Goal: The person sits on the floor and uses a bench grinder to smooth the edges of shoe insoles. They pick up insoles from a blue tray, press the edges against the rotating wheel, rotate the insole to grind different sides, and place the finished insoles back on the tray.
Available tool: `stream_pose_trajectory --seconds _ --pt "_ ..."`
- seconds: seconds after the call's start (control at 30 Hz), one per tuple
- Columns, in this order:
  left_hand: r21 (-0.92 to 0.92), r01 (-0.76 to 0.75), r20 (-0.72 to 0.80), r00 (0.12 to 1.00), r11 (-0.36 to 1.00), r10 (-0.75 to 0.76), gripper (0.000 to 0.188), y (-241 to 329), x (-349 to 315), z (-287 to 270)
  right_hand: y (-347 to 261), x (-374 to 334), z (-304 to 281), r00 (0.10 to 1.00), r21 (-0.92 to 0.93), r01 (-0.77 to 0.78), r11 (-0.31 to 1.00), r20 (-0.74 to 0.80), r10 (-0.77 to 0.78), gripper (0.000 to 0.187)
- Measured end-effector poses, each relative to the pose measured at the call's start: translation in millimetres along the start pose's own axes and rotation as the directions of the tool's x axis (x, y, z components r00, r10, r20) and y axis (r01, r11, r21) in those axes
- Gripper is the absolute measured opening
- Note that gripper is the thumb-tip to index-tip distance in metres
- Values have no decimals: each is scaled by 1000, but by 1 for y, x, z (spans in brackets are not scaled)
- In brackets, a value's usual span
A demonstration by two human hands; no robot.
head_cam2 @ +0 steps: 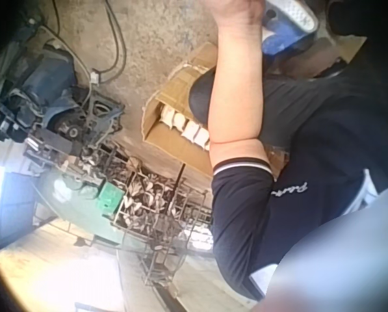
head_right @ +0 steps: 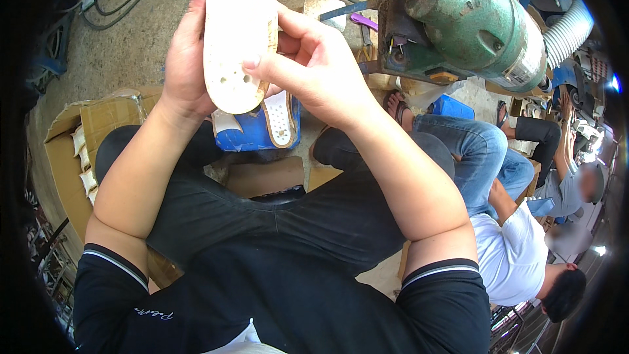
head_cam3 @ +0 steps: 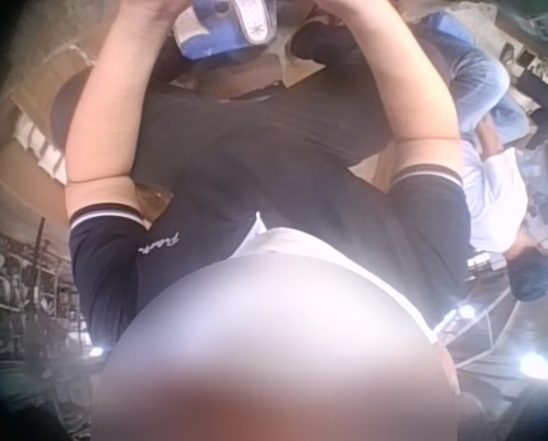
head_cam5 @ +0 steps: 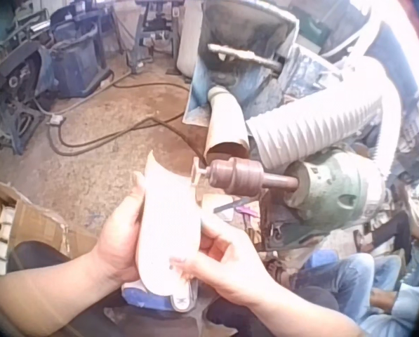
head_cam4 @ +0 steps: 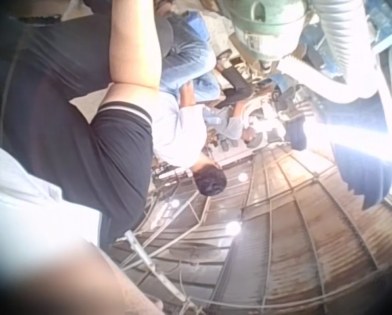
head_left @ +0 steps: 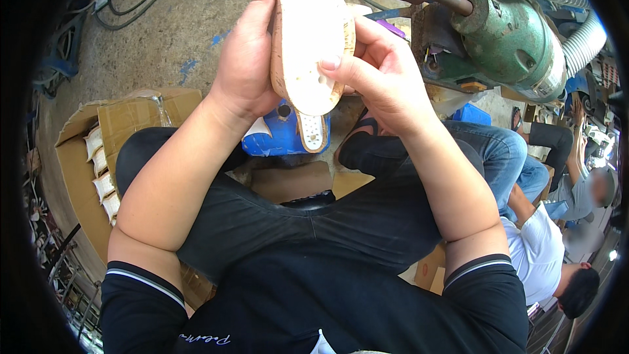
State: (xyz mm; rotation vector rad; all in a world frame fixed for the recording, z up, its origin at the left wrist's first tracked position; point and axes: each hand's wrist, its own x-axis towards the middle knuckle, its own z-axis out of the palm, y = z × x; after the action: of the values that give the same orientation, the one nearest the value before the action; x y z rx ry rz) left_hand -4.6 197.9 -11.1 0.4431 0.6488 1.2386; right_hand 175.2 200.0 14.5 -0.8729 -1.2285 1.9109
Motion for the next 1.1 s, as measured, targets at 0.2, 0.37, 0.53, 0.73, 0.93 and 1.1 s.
stream_pose_trajectory --seconds 0.2,0.37,0.53,0.73,0.93,1.1 --pt "-119 48 218 976 992 -21 78 6 -2 -2 2 1 -2 999 0 38 999 5 -38 50" --pt "-85 4 170 985 996 11 72 5 3 -5 2 3 -6 999 -21 33 999 -1 -33 59" --pt "-150 -3 206 978 989 34 57 4 9 -4 4 9 -8 999 -39 36 999 -31 -37 51" --pt "-117 -3 122 992 993 17 60 1 20 -5 6 16 -9 997 -29 58 998 -53 -59 49" --pt "-121 13 176 984 993 9 59 2 28 -10 7 23 -11 995 -20 66 998 -72 -67 47" --pt "-109 87 211 975 990 -62 63 9 32 -10 13 33 -16 992 -35 76 996 -96 -79 46"
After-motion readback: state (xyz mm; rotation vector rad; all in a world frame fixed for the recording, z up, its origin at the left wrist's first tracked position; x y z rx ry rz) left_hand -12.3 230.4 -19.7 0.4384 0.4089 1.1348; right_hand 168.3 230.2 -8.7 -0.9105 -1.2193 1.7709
